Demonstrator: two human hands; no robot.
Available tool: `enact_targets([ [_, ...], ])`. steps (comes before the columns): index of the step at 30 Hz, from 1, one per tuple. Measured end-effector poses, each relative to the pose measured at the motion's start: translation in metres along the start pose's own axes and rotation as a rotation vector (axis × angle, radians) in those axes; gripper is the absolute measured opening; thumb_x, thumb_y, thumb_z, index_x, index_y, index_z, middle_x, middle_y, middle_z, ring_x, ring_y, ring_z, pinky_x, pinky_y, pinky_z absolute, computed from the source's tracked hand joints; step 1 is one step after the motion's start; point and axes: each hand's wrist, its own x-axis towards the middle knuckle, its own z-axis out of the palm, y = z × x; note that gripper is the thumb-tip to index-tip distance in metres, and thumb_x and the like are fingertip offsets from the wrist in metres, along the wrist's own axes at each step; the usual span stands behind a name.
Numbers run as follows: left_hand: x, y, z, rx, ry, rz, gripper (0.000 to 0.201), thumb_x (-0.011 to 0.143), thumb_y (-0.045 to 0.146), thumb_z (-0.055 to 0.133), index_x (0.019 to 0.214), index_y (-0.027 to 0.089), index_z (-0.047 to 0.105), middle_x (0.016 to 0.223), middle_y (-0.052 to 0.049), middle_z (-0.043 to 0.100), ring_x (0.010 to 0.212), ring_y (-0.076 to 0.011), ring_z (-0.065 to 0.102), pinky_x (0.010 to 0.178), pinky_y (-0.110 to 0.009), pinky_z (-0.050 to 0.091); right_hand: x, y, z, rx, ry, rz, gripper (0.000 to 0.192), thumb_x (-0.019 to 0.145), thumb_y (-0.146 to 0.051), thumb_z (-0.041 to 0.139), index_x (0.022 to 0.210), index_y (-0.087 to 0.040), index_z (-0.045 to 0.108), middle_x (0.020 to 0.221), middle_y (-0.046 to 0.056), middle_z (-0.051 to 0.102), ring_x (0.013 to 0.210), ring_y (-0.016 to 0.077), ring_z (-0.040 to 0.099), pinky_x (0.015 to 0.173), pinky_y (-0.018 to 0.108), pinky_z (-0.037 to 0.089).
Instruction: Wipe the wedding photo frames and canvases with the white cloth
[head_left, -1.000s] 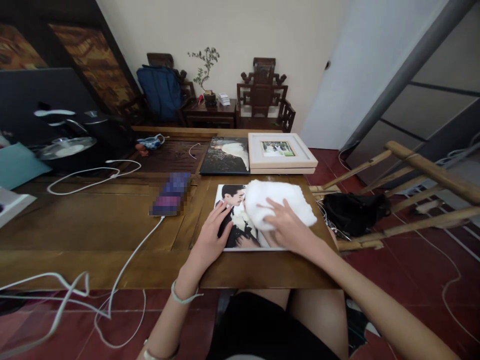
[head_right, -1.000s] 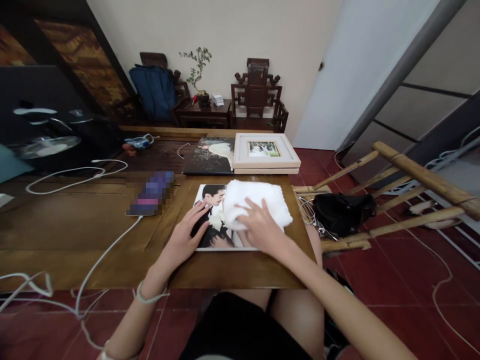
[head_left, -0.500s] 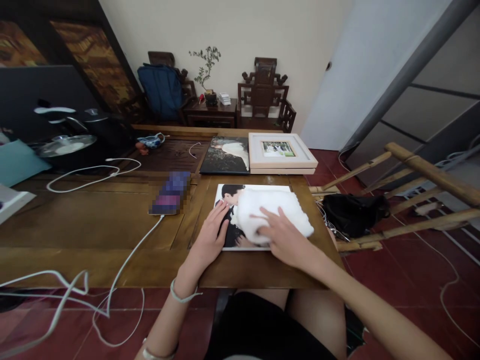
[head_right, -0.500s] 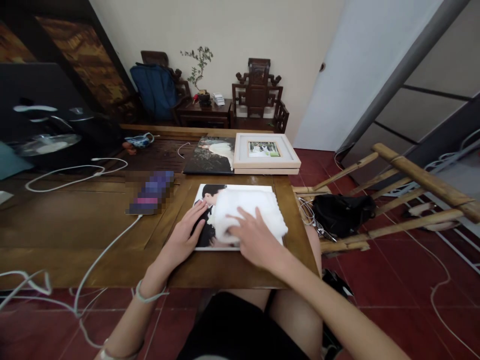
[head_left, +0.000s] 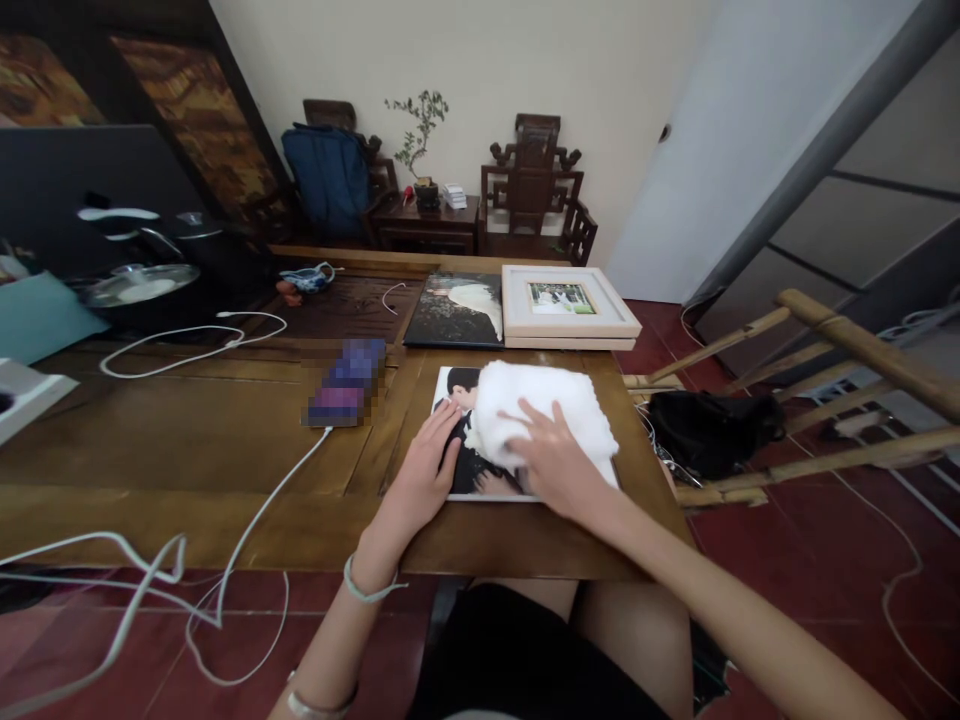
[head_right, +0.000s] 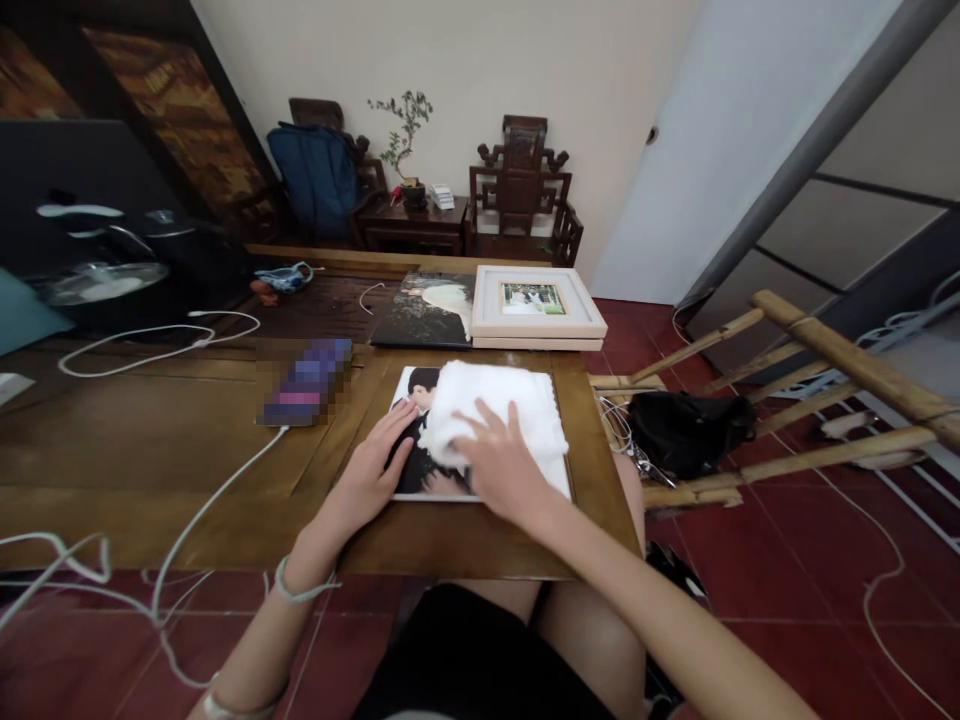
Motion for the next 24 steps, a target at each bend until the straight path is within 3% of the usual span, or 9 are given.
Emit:
enact_targets([
  [5, 0.000, 0.001, -0.001, 0.002, -0.011, -0.004, 0.041, 0.093, 0.026, 0.035, 0.132, 0.016, 0.043, 0.141, -0.014, 0.042, 0.134, -0.0220, 0.032, 0.111, -0.048, 0.027, -0.066, -0.049, 0.004, 0.041, -0.084, -0.073, 0.042, 0.067, 0.003, 0.042, 0.092, -0.021, 0.066, 0.146, 0.001, 0.034, 0.138, 0.0321, 0.014, 0.107, 0.066, 0.006],
  [9, 0.001, 0.001, -0.002, -0.001, -0.012, -0.015, 0.041, 0.093, 0.026, 0.036, 0.131, 0.017, 0.045, 0.140, -0.013, 0.044, 0.134, -0.0226, 0.033, 0.111, -0.048, 0.028, -0.075, -0.057, -0.001, 0.072, -0.143, -0.108, 0.042, 0.066, 0.002, 0.042, 0.091, -0.022, 0.065, 0.145, -0.001, 0.036, 0.138, 0.0309, 0.014, 0.108, 0.064, 0.008],
  [12, 0.001, 0.000, -0.001, -0.004, -0.007, 0.001, 0.042, 0.093, 0.025, 0.035, 0.133, 0.017, 0.044, 0.141, -0.012, 0.043, 0.134, -0.0229, 0.034, 0.111, -0.049, 0.028, -0.052, -0.042, -0.005, 0.082, -0.132, -0.097, 0.048, 0.065, 0.003, 0.039, 0.099, -0.022, 0.064, 0.143, 0.003, 0.040, 0.137, 0.0295, 0.017, 0.107, 0.065, 0.011],
  [19, 0.002, -0.001, 0.000, -0.027, -0.011, 0.023, 0.042, 0.093, 0.026, 0.036, 0.133, 0.016, 0.044, 0.140, -0.012, 0.044, 0.134, -0.0230, 0.033, 0.111, -0.048, 0.028, 0.037, 0.014, -0.007, -0.005, -0.030, 0.057, 0.054, 0.069, 0.001, 0.039, 0.116, -0.017, 0.057, 0.133, 0.012, 0.050, 0.133, 0.0317, 0.027, 0.102, 0.065, 0.018],
  [24, 0.004, 0.014, -0.011, -0.176, 0.044, -0.044, 0.044, 0.095, 0.032, 0.031, 0.136, 0.019, 0.041, 0.144, -0.008, 0.040, 0.134, -0.0201, 0.034, 0.113, -0.041, 0.025, 0.063, 0.005, 0.001, -0.070, -0.009, 0.084, 0.051, 0.072, -0.001, 0.043, 0.118, -0.020, 0.056, 0.142, 0.009, 0.040, 0.134, 0.0364, 0.022, 0.098, 0.071, 0.017],
])
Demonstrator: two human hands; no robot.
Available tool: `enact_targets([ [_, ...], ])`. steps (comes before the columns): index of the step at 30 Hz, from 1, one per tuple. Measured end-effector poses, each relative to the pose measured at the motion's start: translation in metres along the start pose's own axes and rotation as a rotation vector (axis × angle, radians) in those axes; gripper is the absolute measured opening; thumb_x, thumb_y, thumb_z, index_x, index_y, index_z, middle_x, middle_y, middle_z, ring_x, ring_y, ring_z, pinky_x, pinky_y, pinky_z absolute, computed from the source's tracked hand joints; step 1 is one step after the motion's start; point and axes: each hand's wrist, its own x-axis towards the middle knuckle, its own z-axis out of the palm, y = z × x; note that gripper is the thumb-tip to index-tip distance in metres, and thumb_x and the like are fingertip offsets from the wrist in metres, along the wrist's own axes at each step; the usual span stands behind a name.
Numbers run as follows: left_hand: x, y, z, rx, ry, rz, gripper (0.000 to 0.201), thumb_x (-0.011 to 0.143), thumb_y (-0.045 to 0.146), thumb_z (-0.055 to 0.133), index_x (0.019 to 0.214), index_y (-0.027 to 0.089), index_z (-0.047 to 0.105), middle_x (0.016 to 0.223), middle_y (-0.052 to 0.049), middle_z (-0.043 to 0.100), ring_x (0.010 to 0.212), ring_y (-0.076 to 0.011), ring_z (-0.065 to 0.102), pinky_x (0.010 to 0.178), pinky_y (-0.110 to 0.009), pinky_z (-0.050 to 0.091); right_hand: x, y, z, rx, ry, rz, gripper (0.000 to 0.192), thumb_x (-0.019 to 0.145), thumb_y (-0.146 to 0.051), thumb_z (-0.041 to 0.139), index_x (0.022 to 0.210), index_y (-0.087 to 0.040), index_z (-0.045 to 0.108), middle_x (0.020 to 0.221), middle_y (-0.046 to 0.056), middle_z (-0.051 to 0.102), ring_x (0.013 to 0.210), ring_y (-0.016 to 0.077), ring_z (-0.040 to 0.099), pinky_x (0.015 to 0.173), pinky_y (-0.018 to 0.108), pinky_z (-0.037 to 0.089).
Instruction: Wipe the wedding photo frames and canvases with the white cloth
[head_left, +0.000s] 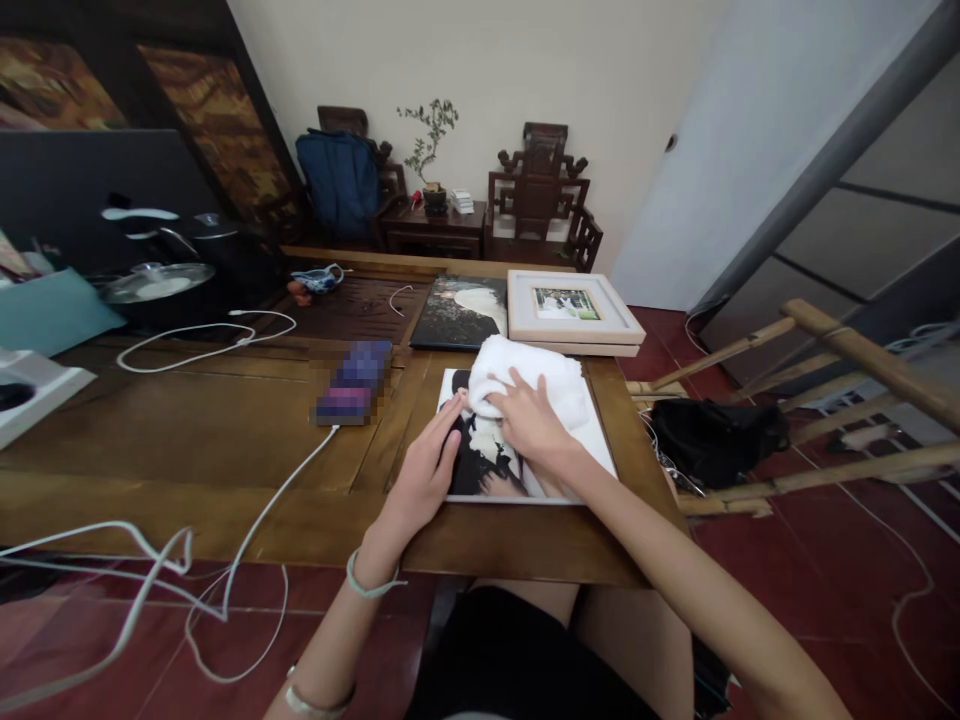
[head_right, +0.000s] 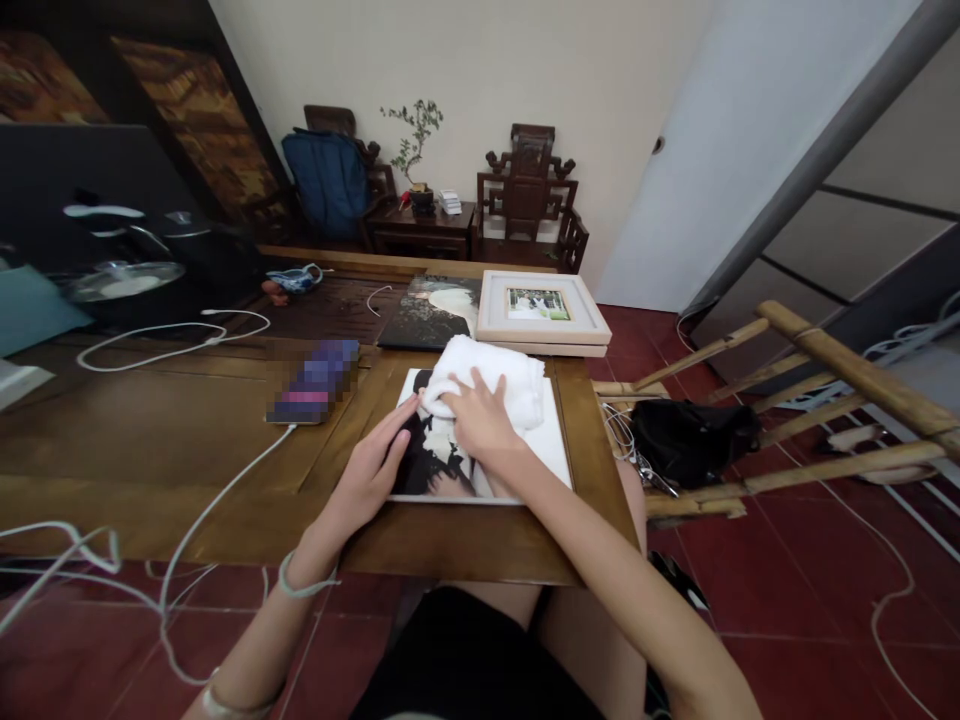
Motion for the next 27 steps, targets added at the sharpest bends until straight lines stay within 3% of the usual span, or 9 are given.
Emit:
enact_targets([
  [4, -0.001, 0.005, -0.005, -0.188, 0.172, -0.113, 0.050, 0.097, 0.040, 0.017, 0.138, 0.019, 0.037, 0.143, -0.007, 0.041, 0.132, -0.0201, 0.037, 0.110, -0.038, 0.031, -0.031, -0.031, 0.007, 0.019, -0.058, -0.201, 0.045, 0.074, -0.003, 0.045, 0.111, -0.022, 0.061, 0.146, 0.004, 0.035, 0.137, 0.0344, 0.015, 0.103, 0.069, 0.009],
  [8, -0.003, 0.004, -0.005, -0.218, 0.195, -0.121, 0.054, 0.096, 0.043, 0.010, 0.140, 0.020, 0.034, 0.144, -0.006, 0.039, 0.132, -0.0203, 0.036, 0.110, -0.039, 0.030, -0.084, -0.047, 0.000, 0.108, -0.142, -0.384, 0.035, 0.077, -0.005, 0.044, 0.097, -0.023, 0.066, 0.145, 0.000, 0.036, 0.138, 0.0317, 0.012, 0.107, 0.065, 0.007],
  [11, -0.006, 0.007, -0.003, -0.124, 0.082, -0.027, 0.049, 0.097, 0.038, 0.020, 0.139, 0.020, 0.035, 0.146, -0.005, 0.036, 0.136, -0.0204, 0.030, 0.113, -0.041, 0.023, -0.118, -0.039, -0.013, 0.167, -0.204, -0.338, 0.038, 0.071, 0.000, 0.043, 0.092, -0.022, 0.066, 0.145, -0.003, 0.036, 0.139, 0.0292, 0.011, 0.109, 0.062, 0.010],
  [15, -0.010, 0.007, 0.002, 0.077, -0.075, 0.078, 0.048, 0.094, 0.032, 0.038, 0.140, 0.022, 0.033, 0.145, -0.006, 0.038, 0.138, -0.0219, 0.024, 0.112, -0.044, 0.024, -0.138, -0.002, -0.024, 0.148, -0.192, -0.140, 0.050, 0.057, 0.007, 0.035, 0.089, -0.020, 0.063, 0.146, 0.000, 0.035, 0.139, 0.0270, 0.014, 0.109, 0.061, 0.015],
  [18, -0.011, 0.002, 0.008, 0.188, -0.064, 0.105, 0.046, 0.091, 0.026, 0.043, 0.137, 0.024, 0.038, 0.138, -0.008, 0.047, 0.134, -0.0236, 0.032, 0.107, -0.046, 0.032, -0.131, 0.035, -0.020, 0.094, -0.127, -0.026, 0.049, 0.057, 0.005, 0.035, 0.092, -0.017, 0.061, 0.145, 0.006, 0.036, 0.138, 0.0272, 0.015, 0.109, 0.059, 0.016],
  [22, -0.009, -0.003, 0.010, 0.203, -0.042, 0.121, 0.043, 0.091, 0.021, 0.042, 0.133, 0.023, 0.043, 0.134, -0.010, 0.051, 0.131, -0.0236, 0.039, 0.104, -0.046, 0.036, -0.093, 0.066, -0.012, 0.064, -0.033, 0.058, 0.050, 0.063, 0.002, 0.037, 0.105, -0.014, 0.058, 0.138, 0.015, 0.044, 0.137, 0.0280, 0.019, 0.107, 0.058, 0.018],
  [27, -0.007, -0.003, 0.008, 0.204, -0.070, 0.110, 0.040, 0.091, 0.020, 0.042, 0.131, 0.022, 0.046, 0.133, -0.010, 0.052, 0.129, -0.0231, 0.042, 0.101, -0.045, 0.039, -0.020, 0.044, -0.017, 0.133, -0.018, 0.039, 0.051, 0.068, -0.001, 0.038, 0.113, -0.016, 0.057, 0.119, 0.014, 0.060, 0.126, 0.0304, 0.040, 0.100, 0.052, 0.028],
])
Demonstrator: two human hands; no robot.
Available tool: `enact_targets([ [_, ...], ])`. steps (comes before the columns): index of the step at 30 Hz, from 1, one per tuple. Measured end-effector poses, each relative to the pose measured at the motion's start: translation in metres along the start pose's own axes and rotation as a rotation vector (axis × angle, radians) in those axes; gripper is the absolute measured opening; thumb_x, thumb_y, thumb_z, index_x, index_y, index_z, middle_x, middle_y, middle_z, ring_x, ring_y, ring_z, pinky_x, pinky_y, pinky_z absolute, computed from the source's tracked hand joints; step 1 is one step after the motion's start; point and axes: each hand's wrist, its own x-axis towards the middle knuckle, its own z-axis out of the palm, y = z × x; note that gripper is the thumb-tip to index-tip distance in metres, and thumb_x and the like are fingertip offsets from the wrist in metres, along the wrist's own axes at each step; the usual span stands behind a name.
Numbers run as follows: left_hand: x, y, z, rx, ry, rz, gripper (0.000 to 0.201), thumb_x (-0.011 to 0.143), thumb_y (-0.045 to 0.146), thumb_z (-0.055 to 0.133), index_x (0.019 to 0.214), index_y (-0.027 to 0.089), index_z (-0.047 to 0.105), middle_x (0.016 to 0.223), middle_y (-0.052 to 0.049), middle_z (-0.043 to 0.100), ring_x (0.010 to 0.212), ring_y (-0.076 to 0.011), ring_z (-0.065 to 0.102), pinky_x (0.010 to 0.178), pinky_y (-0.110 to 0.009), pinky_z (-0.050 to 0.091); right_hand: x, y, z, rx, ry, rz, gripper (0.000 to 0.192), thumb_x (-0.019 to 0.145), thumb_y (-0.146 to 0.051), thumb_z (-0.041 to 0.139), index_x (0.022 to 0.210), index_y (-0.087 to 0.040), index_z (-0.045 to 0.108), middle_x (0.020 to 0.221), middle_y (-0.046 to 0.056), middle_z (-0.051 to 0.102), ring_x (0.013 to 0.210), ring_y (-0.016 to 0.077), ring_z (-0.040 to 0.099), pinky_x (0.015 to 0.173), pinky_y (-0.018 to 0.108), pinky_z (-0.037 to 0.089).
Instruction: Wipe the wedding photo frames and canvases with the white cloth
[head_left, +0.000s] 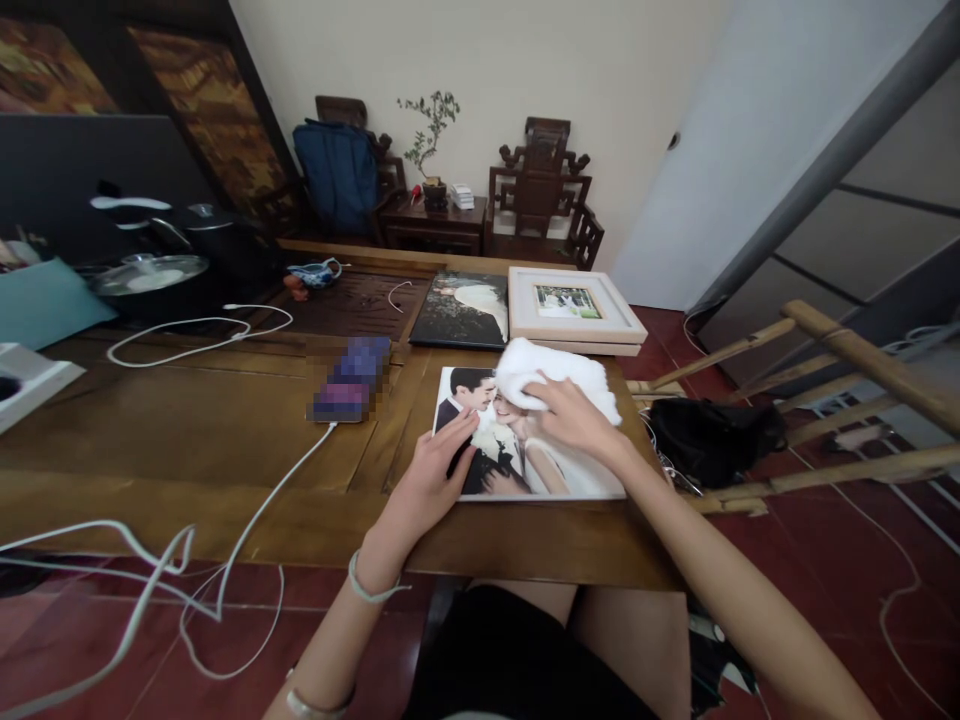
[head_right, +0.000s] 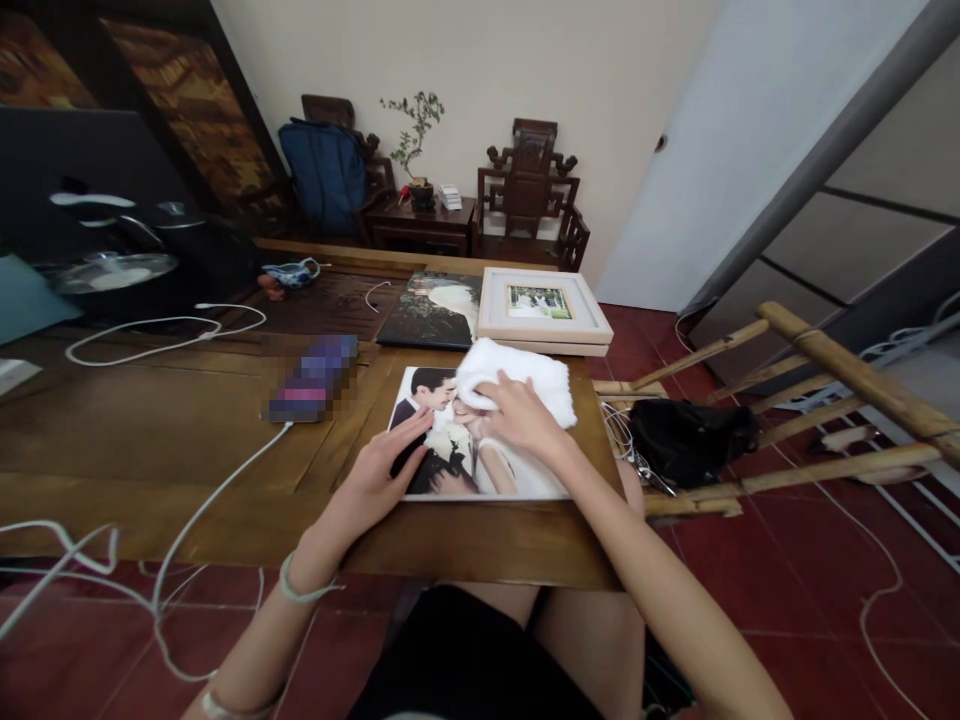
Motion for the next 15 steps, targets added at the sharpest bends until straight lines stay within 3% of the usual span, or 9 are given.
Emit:
enact_targets([
  [4, 0.001, -0.003, 0.001, -0.024, 0.005, 0.007, 0.038, 0.090, 0.019, 0.043, 0.127, 0.020, 0.050, 0.130, -0.010, 0.056, 0.126, -0.0233, 0.045, 0.100, -0.044, 0.041, 0.048, -0.038, 0.003, 0.056, -0.047, -0.170, 0.047, 0.070, -0.003, 0.041, 0.110, -0.019, 0.059, 0.109, 0.010, 0.064, 0.111, 0.0280, 0.052, 0.092, 0.041, 0.035],
  [7, 0.001, -0.005, 0.001, -0.056, 0.019, 0.016, 0.038, 0.089, 0.019, 0.044, 0.127, 0.020, 0.051, 0.128, -0.009, 0.057, 0.125, -0.0228, 0.046, 0.102, -0.043, 0.040, 0.061, -0.049, 0.008, 0.056, -0.058, -0.262, 0.048, 0.069, -0.001, 0.041, 0.109, -0.020, 0.060, 0.105, 0.010, 0.065, 0.111, 0.0280, 0.052, 0.090, 0.039, 0.035],
  [10, 0.002, -0.005, 0.000, -0.076, 0.028, -0.015, 0.042, 0.090, 0.021, 0.044, 0.131, 0.020, 0.046, 0.135, -0.010, 0.051, 0.127, -0.0222, 0.044, 0.105, -0.043, 0.037, 0.053, -0.035, 0.007, 0.066, -0.038, -0.248, 0.047, 0.067, 0.000, 0.042, 0.105, -0.019, 0.062, 0.102, 0.009, 0.066, 0.111, 0.0282, 0.052, 0.091, 0.040, 0.034],
  [15, 0.001, -0.006, 0.001, -0.069, 0.019, -0.060, 0.042, 0.091, 0.022, 0.040, 0.133, 0.018, 0.043, 0.145, -0.011, 0.038, 0.135, -0.0225, 0.031, 0.109, -0.045, 0.031, 0.017, 0.027, -0.003, 0.048, 0.067, -0.122, 0.050, 0.061, 0.001, 0.037, 0.100, -0.016, 0.062, 0.104, 0.010, 0.067, 0.103, 0.0274, 0.058, 0.095, 0.044, 0.035],
])
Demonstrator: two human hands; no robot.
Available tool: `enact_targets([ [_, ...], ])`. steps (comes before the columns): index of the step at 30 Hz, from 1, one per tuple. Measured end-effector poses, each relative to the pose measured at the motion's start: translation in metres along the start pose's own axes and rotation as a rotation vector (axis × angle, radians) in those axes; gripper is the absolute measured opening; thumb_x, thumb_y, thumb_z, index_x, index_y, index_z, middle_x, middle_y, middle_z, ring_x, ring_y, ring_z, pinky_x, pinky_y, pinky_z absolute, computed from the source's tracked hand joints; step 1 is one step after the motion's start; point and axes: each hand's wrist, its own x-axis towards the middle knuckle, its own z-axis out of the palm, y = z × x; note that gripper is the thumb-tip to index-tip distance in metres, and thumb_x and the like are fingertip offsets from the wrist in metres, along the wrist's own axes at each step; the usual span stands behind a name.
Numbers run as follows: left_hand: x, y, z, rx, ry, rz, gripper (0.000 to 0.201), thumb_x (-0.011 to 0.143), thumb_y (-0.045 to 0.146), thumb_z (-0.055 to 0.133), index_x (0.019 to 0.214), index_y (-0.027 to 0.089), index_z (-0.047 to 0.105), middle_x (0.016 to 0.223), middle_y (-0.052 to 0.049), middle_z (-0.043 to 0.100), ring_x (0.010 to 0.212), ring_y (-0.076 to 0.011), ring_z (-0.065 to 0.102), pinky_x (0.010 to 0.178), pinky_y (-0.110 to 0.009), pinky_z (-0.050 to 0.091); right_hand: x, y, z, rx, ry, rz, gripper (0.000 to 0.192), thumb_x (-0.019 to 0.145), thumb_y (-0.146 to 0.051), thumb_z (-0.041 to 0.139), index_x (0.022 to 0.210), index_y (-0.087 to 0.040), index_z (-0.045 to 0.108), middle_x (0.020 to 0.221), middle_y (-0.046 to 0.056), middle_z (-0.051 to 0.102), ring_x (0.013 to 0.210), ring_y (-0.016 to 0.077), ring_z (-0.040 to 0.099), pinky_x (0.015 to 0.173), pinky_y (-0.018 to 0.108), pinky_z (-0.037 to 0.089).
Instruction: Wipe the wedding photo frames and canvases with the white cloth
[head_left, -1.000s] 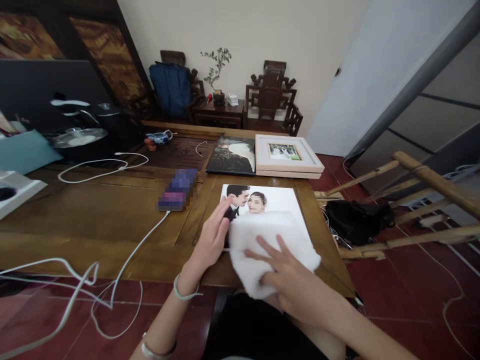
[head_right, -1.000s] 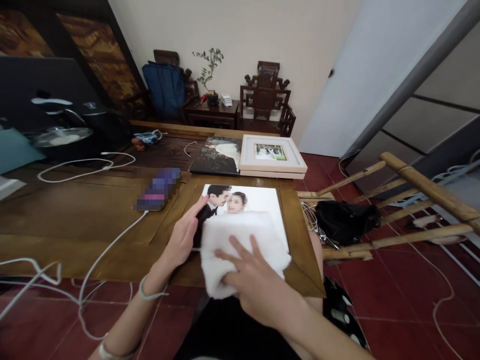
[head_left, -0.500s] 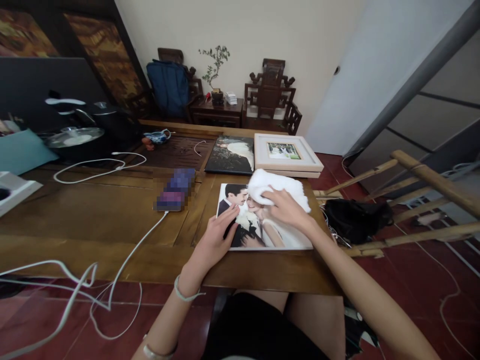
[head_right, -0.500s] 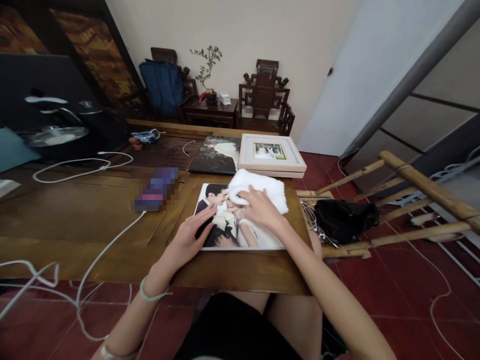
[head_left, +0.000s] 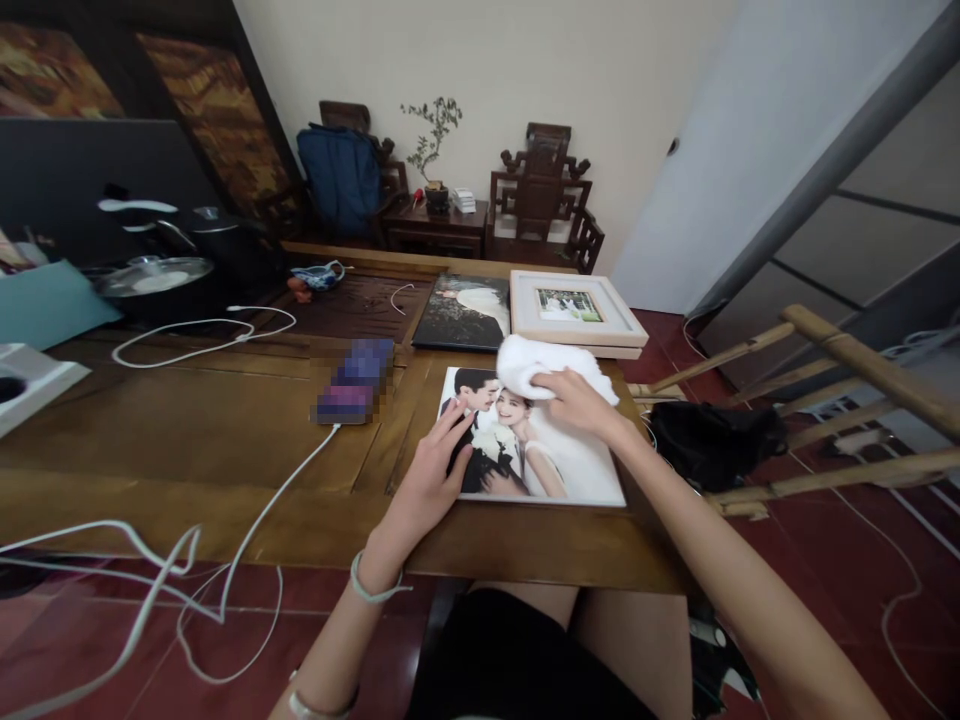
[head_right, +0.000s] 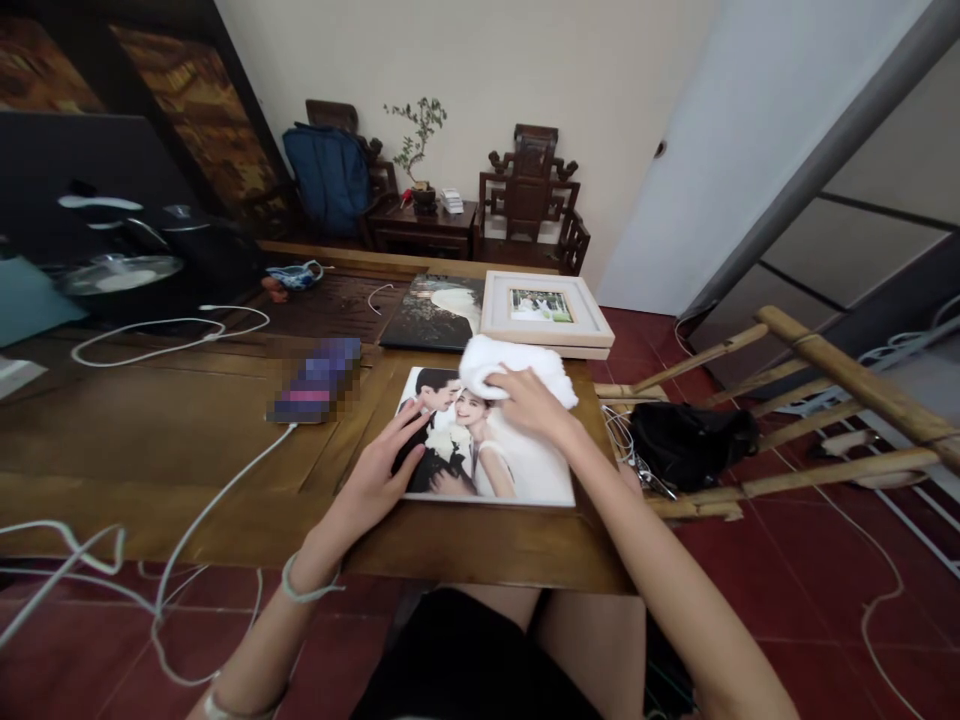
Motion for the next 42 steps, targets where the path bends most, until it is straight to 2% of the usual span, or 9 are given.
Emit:
enact_targets([
  [3, 0.000, -0.001, 0.001, 0.015, 0.003, -0.026, 0.042, 0.091, 0.022, 0.040, 0.133, 0.017, 0.043, 0.142, -0.012, 0.041, 0.133, -0.0227, 0.034, 0.108, -0.046, 0.032, -0.031, 0.023, -0.001, -0.086, 0.038, 0.081, 0.053, 0.060, 0.001, 0.036, 0.106, -0.013, 0.059, 0.123, 0.015, 0.058, 0.119, 0.0301, 0.048, 0.102, 0.054, 0.027],
  [5, 0.000, -0.002, 0.002, 0.023, 0.010, -0.031, 0.041, 0.091, 0.023, 0.041, 0.132, 0.017, 0.045, 0.140, -0.012, 0.044, 0.132, -0.0227, 0.037, 0.108, -0.045, 0.033, -0.056, 0.022, 0.003, -0.133, 0.029, 0.071, 0.051, 0.060, 0.001, 0.037, 0.103, -0.012, 0.059, 0.133, 0.018, 0.050, 0.130, 0.0303, 0.035, 0.105, 0.057, 0.022],
  [9, 0.002, 0.001, -0.001, 0.023, 0.032, -0.003, 0.039, 0.091, 0.023, 0.041, 0.129, 0.019, 0.048, 0.139, -0.010, 0.046, 0.132, -0.0224, 0.038, 0.107, -0.044, 0.034, -0.111, -0.014, 0.010, -0.150, -0.001, -0.031, 0.040, 0.057, 0.004, 0.036, 0.083, -0.016, 0.060, 0.141, 0.011, 0.042, 0.138, 0.0283, 0.015, 0.108, 0.060, 0.014],
  [14, 0.004, 0.005, -0.003, 0.027, 0.028, 0.003, 0.038, 0.092, 0.024, 0.040, 0.129, 0.018, 0.048, 0.139, -0.011, 0.046, 0.131, -0.0226, 0.039, 0.107, -0.044, 0.035, -0.154, -0.060, 0.008, -0.095, -0.049, -0.141, 0.039, 0.053, 0.007, 0.034, 0.072, -0.017, 0.057, 0.142, 0.004, 0.041, 0.139, 0.0280, 0.011, 0.107, 0.065, 0.012],
  [18, 0.002, 0.002, -0.001, 0.054, -0.010, -0.027, 0.042, 0.092, 0.027, 0.040, 0.134, 0.018, 0.042, 0.142, -0.011, 0.042, 0.132, -0.0235, 0.037, 0.108, -0.046, 0.033, -0.143, -0.058, 0.006, -0.060, -0.081, -0.139, 0.043, 0.053, 0.007, 0.034, 0.078, -0.018, 0.059, 0.142, 0.004, 0.041, 0.138, 0.0263, 0.015, 0.108, 0.062, 0.013],
  [24, 0.001, -0.006, 0.000, 0.053, -0.048, -0.005, 0.041, 0.093, 0.026, 0.037, 0.132, 0.017, 0.045, 0.141, -0.011, 0.043, 0.134, -0.0225, 0.034, 0.110, -0.046, 0.030, -0.071, -0.001, 0.001, -0.082, -0.043, -0.063, 0.050, 0.056, 0.002, 0.037, 0.097, -0.016, 0.061, 0.134, 0.013, 0.050, 0.134, 0.0262, 0.028, 0.108, 0.057, 0.019],
  [30, 0.003, -0.006, 0.000, 0.062, -0.059, -0.017, 0.042, 0.093, 0.026, 0.037, 0.133, 0.016, 0.045, 0.141, -0.012, 0.044, 0.134, -0.0228, 0.034, 0.109, -0.046, 0.030, -0.023, 0.034, -0.005, -0.081, 0.011, 0.020, 0.057, 0.059, 0.002, 0.035, 0.106, -0.017, 0.061, 0.121, 0.011, 0.061, 0.130, 0.0276, 0.036, 0.105, 0.055, 0.026],
  [35, 0.002, -0.005, 0.001, 0.077, -0.045, -0.011, 0.042, 0.093, 0.025, 0.037, 0.132, 0.015, 0.045, 0.140, -0.012, 0.044, 0.133, -0.0221, 0.034, 0.110, -0.046, 0.030, -0.066, 0.011, 0.006, -0.127, 0.009, 0.006, 0.051, 0.060, 0.002, 0.038, 0.103, -0.015, 0.061, 0.137, 0.016, 0.046, 0.135, 0.0276, 0.025, 0.107, 0.059, 0.019],
  [42, 0.002, -0.005, 0.002, 0.074, -0.039, 0.007, 0.042, 0.092, 0.025, 0.038, 0.133, 0.016, 0.043, 0.140, -0.012, 0.045, 0.133, -0.0229, 0.035, 0.109, -0.048, 0.031, -0.164, -0.068, 0.011, -0.095, -0.029, -0.132, 0.037, 0.055, 0.007, 0.035, 0.071, -0.018, 0.059, 0.142, 0.006, 0.041, 0.138, 0.0292, 0.012, 0.106, 0.066, 0.014],
])
